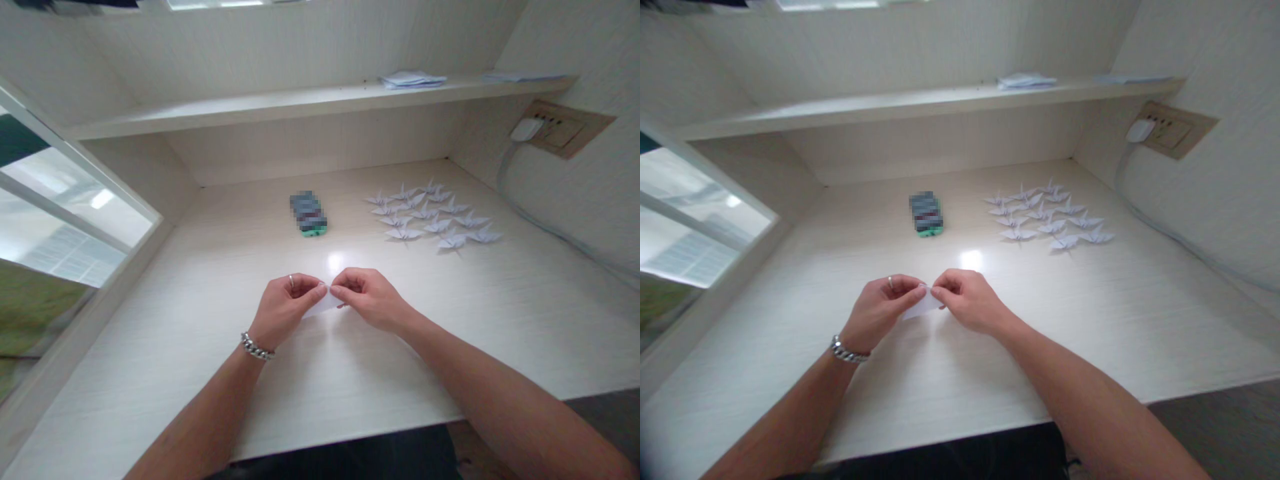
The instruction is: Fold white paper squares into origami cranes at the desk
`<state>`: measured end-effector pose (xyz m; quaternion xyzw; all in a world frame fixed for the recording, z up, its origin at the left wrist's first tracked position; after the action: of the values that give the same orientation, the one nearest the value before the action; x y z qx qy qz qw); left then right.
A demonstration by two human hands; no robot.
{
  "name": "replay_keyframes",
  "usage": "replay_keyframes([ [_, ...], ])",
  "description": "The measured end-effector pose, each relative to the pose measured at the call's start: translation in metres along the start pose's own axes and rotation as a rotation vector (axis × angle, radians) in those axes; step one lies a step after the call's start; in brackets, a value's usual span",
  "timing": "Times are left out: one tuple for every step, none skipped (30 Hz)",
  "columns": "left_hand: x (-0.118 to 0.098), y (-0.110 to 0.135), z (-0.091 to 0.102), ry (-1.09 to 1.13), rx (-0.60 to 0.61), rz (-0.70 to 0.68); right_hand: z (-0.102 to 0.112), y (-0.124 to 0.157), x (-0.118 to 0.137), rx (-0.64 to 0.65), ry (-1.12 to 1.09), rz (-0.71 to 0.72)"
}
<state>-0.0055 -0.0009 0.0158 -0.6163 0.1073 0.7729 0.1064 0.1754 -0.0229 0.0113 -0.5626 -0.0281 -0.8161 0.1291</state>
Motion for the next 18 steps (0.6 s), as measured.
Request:
replay_keyframes([
  [0.001, 0.000, 0.000, -0.033, -0.001, -0.018, 0.000, 0.000, 0.000, 0.003, 0.007, 0.004],
  [0.001, -0.001, -0.001, -0.057, 0.001, -0.036, 0.000, 0.000, -0.001, 0.008, 0.012, 0.004],
  [0.002, -0.001, -0.001, -0.071, 0.004, -0.053, -0.001, 0.000, -0.001, 0.012, 0.014, 0.004],
  [0.003, -0.001, -0.002, -0.078, 0.008, -0.070, -0.001, -0.001, -0.001, 0.016, 0.016, 0.002],
  [0.003, 0.000, -0.003, -0.084, 0.016, -0.084, -0.002, -0.001, 0.000, 0.018, 0.021, 0.001],
  [0.003, 0.000, -0.005, -0.086, 0.023, -0.094, -0.002, -0.001, 0.000, 0.017, 0.030, 0.000],
  [0.002, 0.001, -0.006, -0.084, 0.029, -0.099, -0.003, -0.001, 0.001, 0.013, 0.039, -0.003],
  [0.002, 0.001, -0.007, -0.074, 0.032, -0.100, -0.003, -0.002, 0.002, 0.006, 0.046, -0.010],
  [0.001, 0.002, -0.008, -0.058, 0.032, -0.095, -0.003, -0.002, 0.002, 0.000, 0.045, -0.023],
  [0.000, 0.002, -0.008, -0.035, 0.023, -0.085, -0.003, -0.002, 0.002, -0.003, 0.030, -0.042],
  [0.000, 0.002, -0.007, -0.007, 0.005, -0.072, -0.003, -0.002, 0.001, 0.000, 0.001, -0.064],
  [0.000, 0.001, -0.005, 0.023, -0.023, -0.058, -0.003, -0.001, 0.000, 0.005, -0.033, -0.084],
  [0.000, 0.001, -0.002, 0.055, -0.057, -0.041, -0.003, -0.001, -0.001, 0.015, -0.069, -0.100],
  [0.001, -0.001, 0.001, 0.089, -0.093, -0.025, -0.002, -0.001, -0.003, 0.028, -0.100, -0.110],
  [0.002, -0.002, 0.005, 0.122, -0.125, -0.015, 0.000, -0.001, -0.004, 0.040, -0.126, -0.114],
  [0.003, -0.003, 0.010, 0.158, -0.151, -0.006, 0.002, 0.000, -0.005, 0.049, -0.144, -0.113],
  [0.005, -0.004, 0.014, 0.197, -0.180, -0.004, 0.004, 0.000, -0.006, 0.050, -0.154, -0.112],
  [0.006, -0.005, 0.018, 0.241, -0.217, -0.014, 0.006, 0.000, -0.007, 0.045, -0.162, -0.114],
])
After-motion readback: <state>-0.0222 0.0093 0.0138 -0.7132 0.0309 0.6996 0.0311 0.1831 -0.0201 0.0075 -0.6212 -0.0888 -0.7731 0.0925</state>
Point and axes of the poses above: each hand's wrist, its own y-axis away from the middle knuckle, its own z-axis out of the back of the hand, x = y × z, the point moved 1 cm from there along -y, towards the middle knuckle, and after that the axes turned 3 degrees about y, right-handed, at the moved point
